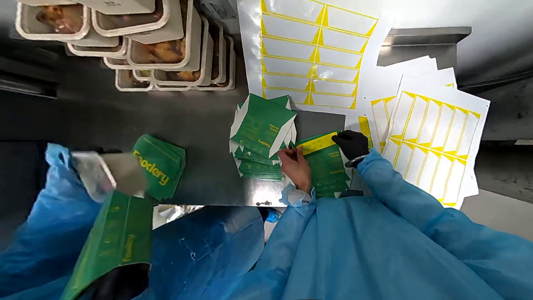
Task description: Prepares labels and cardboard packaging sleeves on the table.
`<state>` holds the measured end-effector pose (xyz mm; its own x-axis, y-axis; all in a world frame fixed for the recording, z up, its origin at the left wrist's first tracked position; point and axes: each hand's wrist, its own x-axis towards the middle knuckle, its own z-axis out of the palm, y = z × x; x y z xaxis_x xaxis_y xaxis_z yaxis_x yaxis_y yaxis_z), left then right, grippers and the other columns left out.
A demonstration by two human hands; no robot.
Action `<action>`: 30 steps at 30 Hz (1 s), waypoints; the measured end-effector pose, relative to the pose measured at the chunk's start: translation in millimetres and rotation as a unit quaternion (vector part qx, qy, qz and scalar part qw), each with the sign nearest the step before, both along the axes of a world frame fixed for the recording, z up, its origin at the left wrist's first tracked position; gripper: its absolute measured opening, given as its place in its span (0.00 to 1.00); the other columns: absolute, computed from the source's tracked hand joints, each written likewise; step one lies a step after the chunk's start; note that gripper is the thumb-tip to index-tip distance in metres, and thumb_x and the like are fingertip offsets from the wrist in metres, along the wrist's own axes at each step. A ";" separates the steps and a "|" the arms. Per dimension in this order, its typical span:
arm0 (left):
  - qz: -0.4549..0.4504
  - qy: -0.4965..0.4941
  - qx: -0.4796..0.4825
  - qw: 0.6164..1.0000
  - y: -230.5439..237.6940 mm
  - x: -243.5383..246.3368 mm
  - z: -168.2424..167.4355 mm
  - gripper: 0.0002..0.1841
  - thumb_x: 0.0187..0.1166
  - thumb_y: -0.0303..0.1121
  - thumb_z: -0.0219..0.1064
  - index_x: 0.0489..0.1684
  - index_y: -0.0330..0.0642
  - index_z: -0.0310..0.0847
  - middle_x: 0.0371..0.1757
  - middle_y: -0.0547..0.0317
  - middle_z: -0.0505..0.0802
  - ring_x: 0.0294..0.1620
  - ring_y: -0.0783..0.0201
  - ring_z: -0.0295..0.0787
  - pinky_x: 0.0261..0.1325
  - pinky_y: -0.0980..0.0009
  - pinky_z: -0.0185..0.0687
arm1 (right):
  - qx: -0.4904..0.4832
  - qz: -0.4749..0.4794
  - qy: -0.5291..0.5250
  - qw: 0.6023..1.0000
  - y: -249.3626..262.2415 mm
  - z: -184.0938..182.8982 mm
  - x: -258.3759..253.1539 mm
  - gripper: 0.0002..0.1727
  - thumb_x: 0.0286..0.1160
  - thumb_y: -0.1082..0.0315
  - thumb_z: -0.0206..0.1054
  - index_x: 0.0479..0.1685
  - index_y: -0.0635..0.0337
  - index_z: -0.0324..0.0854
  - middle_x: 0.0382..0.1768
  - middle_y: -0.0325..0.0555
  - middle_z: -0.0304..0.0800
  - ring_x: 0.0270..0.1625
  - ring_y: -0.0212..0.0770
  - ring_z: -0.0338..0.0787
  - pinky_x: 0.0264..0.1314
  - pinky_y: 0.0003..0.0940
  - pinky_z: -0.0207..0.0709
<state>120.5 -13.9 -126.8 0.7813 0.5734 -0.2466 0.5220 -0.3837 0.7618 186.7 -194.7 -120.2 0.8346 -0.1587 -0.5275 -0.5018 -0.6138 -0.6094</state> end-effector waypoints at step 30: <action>0.046 0.000 0.096 0.994 -11.5 11.2 -14.5 0.30 0.70 0.43 0.83 0.62 0.40 0.69 0.39 0.54 0.89 0.31 0.59 0.86 0.37 0.60 0.85 | -0.113 0.009 -0.013 0.993 -2.7 -3.2 5.5 0.33 0.56 0.43 0.85 0.43 0.63 0.81 0.47 0.59 0.86 0.47 0.59 0.89 0.45 0.62 0.82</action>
